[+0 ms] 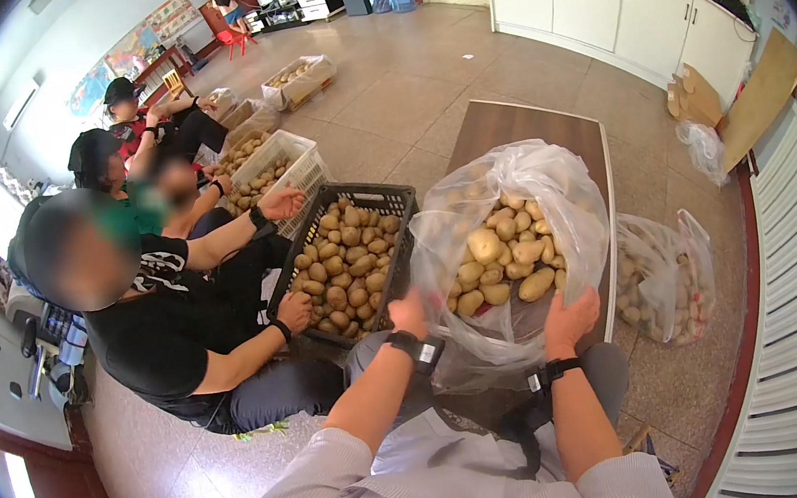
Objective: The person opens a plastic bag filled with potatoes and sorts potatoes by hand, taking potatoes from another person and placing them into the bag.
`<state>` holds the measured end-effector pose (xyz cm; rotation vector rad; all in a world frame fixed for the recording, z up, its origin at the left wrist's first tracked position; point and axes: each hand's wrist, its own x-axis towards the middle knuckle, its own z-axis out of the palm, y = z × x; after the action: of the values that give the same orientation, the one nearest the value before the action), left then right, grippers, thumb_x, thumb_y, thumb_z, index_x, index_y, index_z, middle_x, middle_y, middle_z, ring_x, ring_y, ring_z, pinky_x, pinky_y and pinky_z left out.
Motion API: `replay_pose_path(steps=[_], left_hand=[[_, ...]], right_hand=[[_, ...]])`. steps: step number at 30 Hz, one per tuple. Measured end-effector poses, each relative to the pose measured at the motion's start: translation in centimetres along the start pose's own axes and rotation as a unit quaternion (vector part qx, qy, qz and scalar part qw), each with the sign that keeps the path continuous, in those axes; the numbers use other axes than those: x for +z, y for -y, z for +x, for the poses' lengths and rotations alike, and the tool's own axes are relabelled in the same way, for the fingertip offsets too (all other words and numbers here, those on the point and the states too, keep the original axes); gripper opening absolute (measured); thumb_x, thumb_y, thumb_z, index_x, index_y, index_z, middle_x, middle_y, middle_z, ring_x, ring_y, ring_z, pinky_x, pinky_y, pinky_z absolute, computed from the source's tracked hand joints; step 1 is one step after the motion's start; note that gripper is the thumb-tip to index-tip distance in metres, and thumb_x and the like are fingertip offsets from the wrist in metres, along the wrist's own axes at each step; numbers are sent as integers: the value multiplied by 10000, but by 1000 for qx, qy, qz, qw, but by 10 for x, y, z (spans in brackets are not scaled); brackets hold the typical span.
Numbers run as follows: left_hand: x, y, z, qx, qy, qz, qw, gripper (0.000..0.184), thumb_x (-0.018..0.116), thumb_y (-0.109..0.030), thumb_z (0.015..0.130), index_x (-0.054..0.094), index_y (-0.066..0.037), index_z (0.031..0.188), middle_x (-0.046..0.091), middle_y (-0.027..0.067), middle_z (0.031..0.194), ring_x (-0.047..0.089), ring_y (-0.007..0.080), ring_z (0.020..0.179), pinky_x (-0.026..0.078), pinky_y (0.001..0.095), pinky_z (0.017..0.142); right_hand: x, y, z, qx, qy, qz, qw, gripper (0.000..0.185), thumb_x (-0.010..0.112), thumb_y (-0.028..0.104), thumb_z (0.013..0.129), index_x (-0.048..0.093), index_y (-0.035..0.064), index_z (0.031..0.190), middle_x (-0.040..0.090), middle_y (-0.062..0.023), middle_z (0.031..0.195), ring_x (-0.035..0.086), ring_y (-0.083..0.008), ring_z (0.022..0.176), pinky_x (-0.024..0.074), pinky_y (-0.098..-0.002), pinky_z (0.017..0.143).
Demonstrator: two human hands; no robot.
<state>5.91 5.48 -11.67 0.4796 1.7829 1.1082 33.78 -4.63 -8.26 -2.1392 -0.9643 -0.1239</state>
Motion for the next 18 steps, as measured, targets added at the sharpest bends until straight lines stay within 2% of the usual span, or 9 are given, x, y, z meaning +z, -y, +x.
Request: replay_pose_path(steps=[2,8,11,12,13,14,15,16,18], left_hand=[[6,22,8,-25,99,54,993,751,725,-373,722,502,123,1240,560,284,1274,582,378,1153,483,435,933],[28,44,-2,-44,71,47,995,918,775,-484,697,417,118,1289,532,274,1293,568,353,1161,469,411,968],[20,37,-25,-62,147,27,987,667,752,-457,755,503,50,1110,578,177,1005,580,270,874,488,409,734],[16,32,-34,-76,174,19,982,589,744,-448,775,531,27,1050,593,145,909,584,242,778,494,409,655],[12,24,-40,-121,236,4,964,539,742,-440,784,534,7,1002,534,109,803,504,203,633,422,380,520],[13,14,-60,-111,193,18,975,501,718,-500,801,603,-18,869,455,27,620,430,190,491,372,370,460],[18,18,-58,-113,186,34,976,512,720,-477,806,587,-6,959,472,33,639,458,204,516,400,376,484],[20,22,-55,-112,175,49,977,539,722,-453,811,570,5,1050,490,38,658,485,217,541,427,381,508],[20,30,-53,-104,196,53,974,523,740,-446,797,560,2,1000,473,42,625,452,200,494,385,379,452]], right_hand=[[0,-6,5,58,-5,-5,998,675,711,305,825,418,-26,1336,438,-249,1373,400,-418,1288,325,-512,1068],[32,-26,0,310,140,41,939,912,769,431,749,359,-109,1360,381,-298,1417,401,-430,1309,353,-487,1095],[26,-22,-6,339,159,61,925,952,794,448,715,381,-152,1329,478,-333,1338,487,-431,1256,432,-457,1037],[37,-31,-11,364,163,151,905,928,799,421,722,381,-147,1325,464,-324,1357,484,-411,1263,449,-453,1007],[48,-40,-16,391,164,236,874,905,804,395,729,381,-143,1322,449,-315,1377,480,-392,1270,466,-449,976],[42,-27,-20,383,141,278,870,879,794,362,749,364,-142,1328,462,-298,1361,500,-359,1241,466,-425,954],[47,-24,-22,401,112,250,874,739,793,332,757,481,-140,1232,585,-263,1194,592,-291,1052,486,-420,870],[44,-26,-24,404,111,248,874,739,793,332,757,481,-140,1232,585,-263,1194,592,-291,1052,486,-420,870],[47,-32,-20,390,180,268,862,572,805,301,749,595,-121,1072,658,-201,990,606,-246,849,495,-419,780]])
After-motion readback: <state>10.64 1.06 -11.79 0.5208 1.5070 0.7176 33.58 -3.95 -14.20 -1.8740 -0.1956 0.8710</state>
